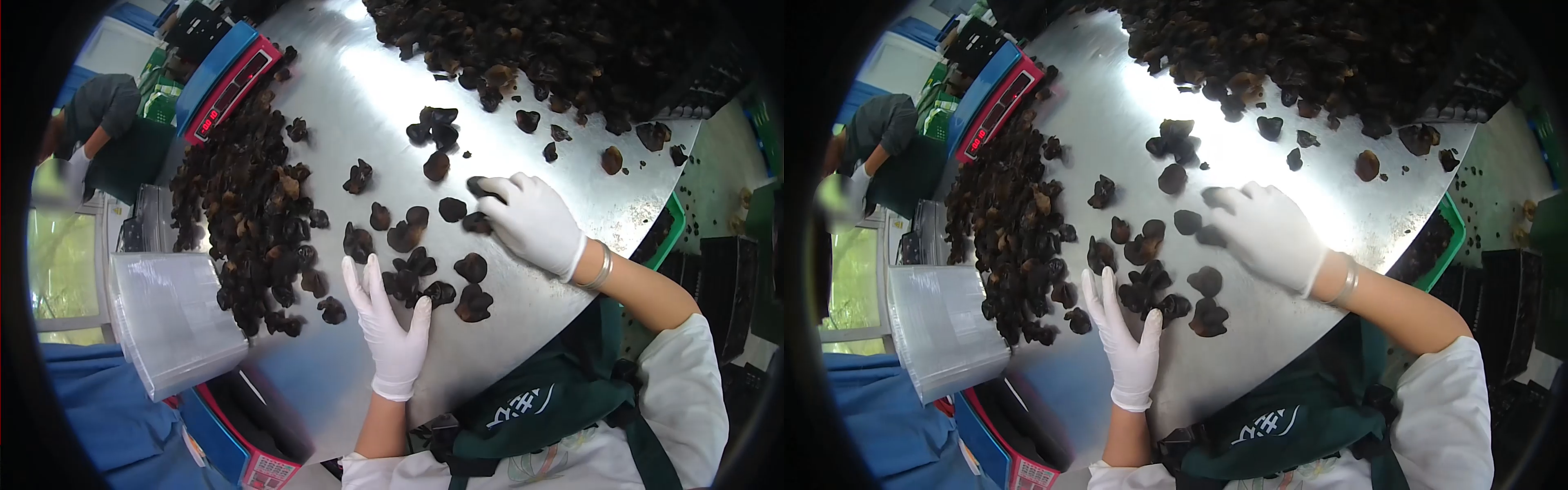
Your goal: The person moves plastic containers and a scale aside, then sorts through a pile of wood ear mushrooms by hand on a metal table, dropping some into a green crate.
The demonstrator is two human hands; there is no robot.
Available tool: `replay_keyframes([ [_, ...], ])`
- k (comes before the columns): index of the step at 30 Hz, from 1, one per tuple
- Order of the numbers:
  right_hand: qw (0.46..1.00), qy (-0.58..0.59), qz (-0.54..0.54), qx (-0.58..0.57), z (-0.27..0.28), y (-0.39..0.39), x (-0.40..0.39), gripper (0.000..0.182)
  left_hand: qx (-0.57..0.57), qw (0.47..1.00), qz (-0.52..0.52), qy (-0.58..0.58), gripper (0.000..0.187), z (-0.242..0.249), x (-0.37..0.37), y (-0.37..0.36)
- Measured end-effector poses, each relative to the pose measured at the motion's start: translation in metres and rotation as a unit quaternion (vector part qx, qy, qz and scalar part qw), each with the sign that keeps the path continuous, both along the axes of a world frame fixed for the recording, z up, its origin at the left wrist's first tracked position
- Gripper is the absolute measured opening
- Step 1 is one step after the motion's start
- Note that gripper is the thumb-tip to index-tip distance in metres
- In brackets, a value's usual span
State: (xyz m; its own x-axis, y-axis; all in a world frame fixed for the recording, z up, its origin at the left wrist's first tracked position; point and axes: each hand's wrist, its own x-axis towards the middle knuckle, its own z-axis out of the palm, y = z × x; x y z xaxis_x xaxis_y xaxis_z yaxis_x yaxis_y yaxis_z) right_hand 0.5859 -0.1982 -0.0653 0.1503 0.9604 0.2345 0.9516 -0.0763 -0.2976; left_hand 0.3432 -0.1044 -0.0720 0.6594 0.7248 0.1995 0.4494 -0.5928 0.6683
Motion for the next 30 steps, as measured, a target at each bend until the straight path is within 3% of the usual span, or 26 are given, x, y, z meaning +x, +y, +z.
replay_keyframes([
  [3,1.0,0.002,-0.028,0.004,0.001,-0.03,0.011,0.017,0.025,1.0,-0.01,0.006,0.079,0.0,-0.001,0.0],
  [10,0.964,-0.117,-0.234,0.048,-0.009,-0.147,0.085,0.012,0.034,0.999,-0.012,-0.01,0.077,-0.003,-0.001,0.002],
  [12,0.939,-0.139,-0.313,0.035,-0.019,-0.194,0.128,0.02,0.035,0.999,-0.011,-0.01,0.077,-0.004,-0.001,0.001],
  [14,0.878,-0.193,-0.438,0.001,0.001,-0.205,0.136,0.028,0.0,1.0,-0.007,-0.024,0.075,-0.004,-0.002,0.0],
  [15,0.855,-0.256,-0.451,0.009,0.006,-0.208,0.137,0.041,-0.017,0.999,-0.005,-0.033,0.075,-0.004,-0.001,0.0],
  [18,0.908,-0.233,-0.341,0.067,0.019,-0.183,0.113,0.043,0.002,0.999,-0.007,-0.032,0.075,-0.005,-0.001,0.0],
  [20,0.966,-0.094,-0.224,0.088,0.028,-0.133,0.075,0.041,0.006,0.999,-0.009,-0.03,0.075,-0.005,0.0,0.0],
  [22,0.986,0.029,-0.137,0.085,0.028,-0.084,0.047,0.041,-0.002,0.999,-0.007,-0.032,0.074,-0.003,-0.001,-0.002],
  [23,0.992,-0.012,-0.068,0.105,0.033,-0.058,0.038,0.041,-0.01,0.999,-0.004,-0.035,0.073,0.0,0.0,-0.002],
  [25,0.989,0.012,-0.035,0.144,0.029,-0.002,0.035,0.039,-0.018,0.999,-0.007,-0.045,0.07,0.002,-0.003,-0.001],
  [27,0.983,0.015,-0.101,0.152,-0.001,0.06,0.047,0.044,-0.02,0.998,-0.019,-0.063,0.067,0.003,-0.008,0.002],
  [28,0.98,-0.045,-0.132,0.142,-0.007,0.085,0.05,0.05,-0.023,0.997,-0.016,-0.067,0.064,0.005,-0.009,0.001],
  [30,0.991,-0.003,-0.117,-0.066,0.014,0.112,0.04,0.047,-0.029,0.997,-0.008,-0.075,0.06,0.01,-0.011,0.002],
])
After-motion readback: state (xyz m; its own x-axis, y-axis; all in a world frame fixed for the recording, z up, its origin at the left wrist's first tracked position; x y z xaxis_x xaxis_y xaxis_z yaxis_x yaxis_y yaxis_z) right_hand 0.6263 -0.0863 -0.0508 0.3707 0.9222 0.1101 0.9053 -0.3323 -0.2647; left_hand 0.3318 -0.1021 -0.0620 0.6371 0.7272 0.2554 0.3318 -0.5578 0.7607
